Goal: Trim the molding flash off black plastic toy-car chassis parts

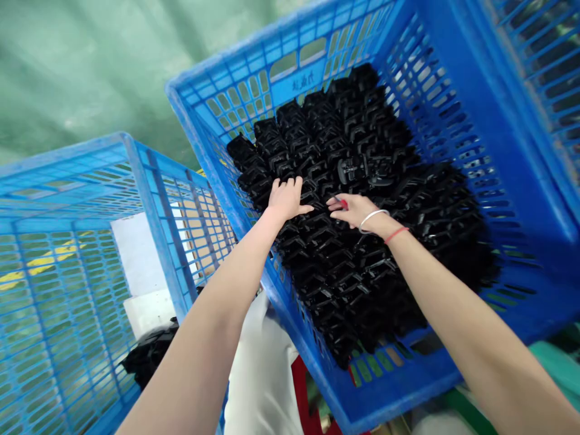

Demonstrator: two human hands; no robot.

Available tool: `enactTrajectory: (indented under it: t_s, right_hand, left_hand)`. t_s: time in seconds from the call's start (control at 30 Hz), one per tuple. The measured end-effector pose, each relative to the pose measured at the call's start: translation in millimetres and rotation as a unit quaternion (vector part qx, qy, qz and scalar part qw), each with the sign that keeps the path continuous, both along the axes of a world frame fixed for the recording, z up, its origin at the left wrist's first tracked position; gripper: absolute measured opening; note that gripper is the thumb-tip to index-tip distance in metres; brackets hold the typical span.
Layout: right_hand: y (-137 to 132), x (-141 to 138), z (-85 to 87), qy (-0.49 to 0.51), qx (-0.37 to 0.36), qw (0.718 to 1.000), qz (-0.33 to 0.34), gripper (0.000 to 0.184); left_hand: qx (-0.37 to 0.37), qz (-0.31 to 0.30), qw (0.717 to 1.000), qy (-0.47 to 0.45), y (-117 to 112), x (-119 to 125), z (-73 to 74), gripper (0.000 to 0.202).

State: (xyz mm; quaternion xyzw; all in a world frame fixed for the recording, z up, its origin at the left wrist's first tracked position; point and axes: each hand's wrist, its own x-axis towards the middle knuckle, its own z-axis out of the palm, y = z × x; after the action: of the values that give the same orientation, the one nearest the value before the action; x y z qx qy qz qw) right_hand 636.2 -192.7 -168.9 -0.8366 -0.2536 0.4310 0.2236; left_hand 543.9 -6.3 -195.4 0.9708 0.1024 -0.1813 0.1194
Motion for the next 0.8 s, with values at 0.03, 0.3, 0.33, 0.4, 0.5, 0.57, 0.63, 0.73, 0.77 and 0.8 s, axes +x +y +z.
enactTrajectory:
  t_s: [0.03, 0.3, 0.33, 0.4, 0.5, 0.57, 0.63, 0.73, 0.77, 0.8]
  right_hand:
    - [-7, 9, 5.2, -0.034, 0.004, 0.999, -0.005, 0.034]
    - [-78, 38, 9.9, -0.186, -0.071, 0.970, 0.139, 0.037]
    - [-81, 33, 6.4, -0.185, -0.061, 0.972, 0.132, 0.037]
    - [-83, 25, -0.2, -0.199, -0.052, 0.974, 0.100, 0.038]
    - [-74, 22, -8.2, -0.220, -0.040, 0.971, 0.088, 0.036]
    - [-61, 25, -12.9, -0.219, -0.024, 0.968, 0.122, 0.037]
    - [-46, 29, -17.3, -0.199, -0.021, 0.964, 0.172, 0.043]
    - [-26, 34, -21.4, -0.175, -0.045, 0.958, 0.223, 0.043]
    - [-23, 36, -21.9, -0.172, -0.055, 0.956, 0.229, 0.039]
    - [-22, 38, -22.1, -0.170, -0.065, 0.956, 0.231, 0.034]
  left_hand:
    - [-0.001, -0.002, 1.000, -0.002, 0, 0, 0.1, 0.084]
    - [0.001, -0.004, 1.000, -0.021, 1, -1, -2.5, 0.079]
    - [0.002, -0.004, 1.000, -0.023, 1, -1, -2.7, 0.078]
    - [0.004, -0.001, 1.000, -0.027, 1, 0, -3.4, 0.076]
    - [0.003, 0.004, 0.999, -0.033, 1, 1, -5.6, 0.076]
    - [0.003, 0.009, 0.999, -0.033, 1, 1, -7.5, 0.074]
    - [0.005, 0.014, 0.999, -0.033, 1, 2, -8.8, 0.070]
    - [0.003, 0.024, 0.999, -0.040, 0, 2, -8.7, 0.058]
    - [-0.001, 0.027, 0.999, -0.043, 0, 2, -8.3, 0.053]
    - [-0.006, 0.031, 0.998, -0.048, 0, 2, -7.7, 0.049]
